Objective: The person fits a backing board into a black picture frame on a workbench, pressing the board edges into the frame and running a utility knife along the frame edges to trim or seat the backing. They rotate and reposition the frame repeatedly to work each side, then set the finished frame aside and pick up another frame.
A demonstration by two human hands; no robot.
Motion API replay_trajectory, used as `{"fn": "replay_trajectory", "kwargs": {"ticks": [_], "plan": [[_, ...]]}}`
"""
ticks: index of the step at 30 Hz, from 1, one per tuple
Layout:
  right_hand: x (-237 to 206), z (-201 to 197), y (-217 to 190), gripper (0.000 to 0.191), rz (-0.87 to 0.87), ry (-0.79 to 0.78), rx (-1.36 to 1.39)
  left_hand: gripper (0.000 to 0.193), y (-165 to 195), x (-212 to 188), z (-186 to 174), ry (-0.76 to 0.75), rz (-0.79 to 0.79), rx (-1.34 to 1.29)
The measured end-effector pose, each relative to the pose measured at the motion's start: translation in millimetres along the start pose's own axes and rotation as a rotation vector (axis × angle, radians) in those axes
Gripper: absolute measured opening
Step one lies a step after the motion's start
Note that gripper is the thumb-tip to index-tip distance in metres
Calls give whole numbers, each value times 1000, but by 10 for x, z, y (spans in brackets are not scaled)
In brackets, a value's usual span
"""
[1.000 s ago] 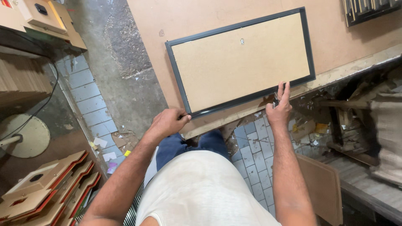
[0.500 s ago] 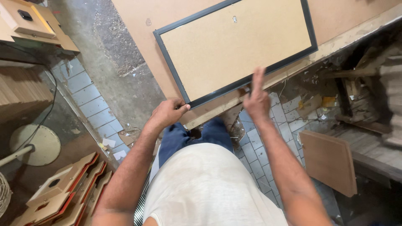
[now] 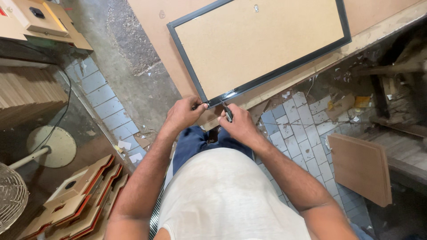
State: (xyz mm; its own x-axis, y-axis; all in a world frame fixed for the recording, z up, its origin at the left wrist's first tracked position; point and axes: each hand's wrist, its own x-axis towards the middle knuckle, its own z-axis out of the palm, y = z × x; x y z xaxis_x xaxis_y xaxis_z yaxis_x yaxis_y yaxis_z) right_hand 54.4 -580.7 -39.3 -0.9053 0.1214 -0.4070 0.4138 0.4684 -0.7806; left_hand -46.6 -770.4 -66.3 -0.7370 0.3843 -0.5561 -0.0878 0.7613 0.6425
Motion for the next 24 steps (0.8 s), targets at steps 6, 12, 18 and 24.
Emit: {"fn": "replay_trajectory", "kwargs": {"ticks": [6,12,18,24], "plan": [[147,174,-231,31,-53,-51,-416,34,-10,-45,-19,23,-47,-25],[131,204,-280,34,40,-256,-623,34,37,-49,-69,-7,-115,-11],[162,-3,-392,36,13,-196,-586,38,9,-80,-87,5,-125,-21],[527,-77,-476,56,9,0,-590,34,176,-178,-139,33,-98,12]]}}
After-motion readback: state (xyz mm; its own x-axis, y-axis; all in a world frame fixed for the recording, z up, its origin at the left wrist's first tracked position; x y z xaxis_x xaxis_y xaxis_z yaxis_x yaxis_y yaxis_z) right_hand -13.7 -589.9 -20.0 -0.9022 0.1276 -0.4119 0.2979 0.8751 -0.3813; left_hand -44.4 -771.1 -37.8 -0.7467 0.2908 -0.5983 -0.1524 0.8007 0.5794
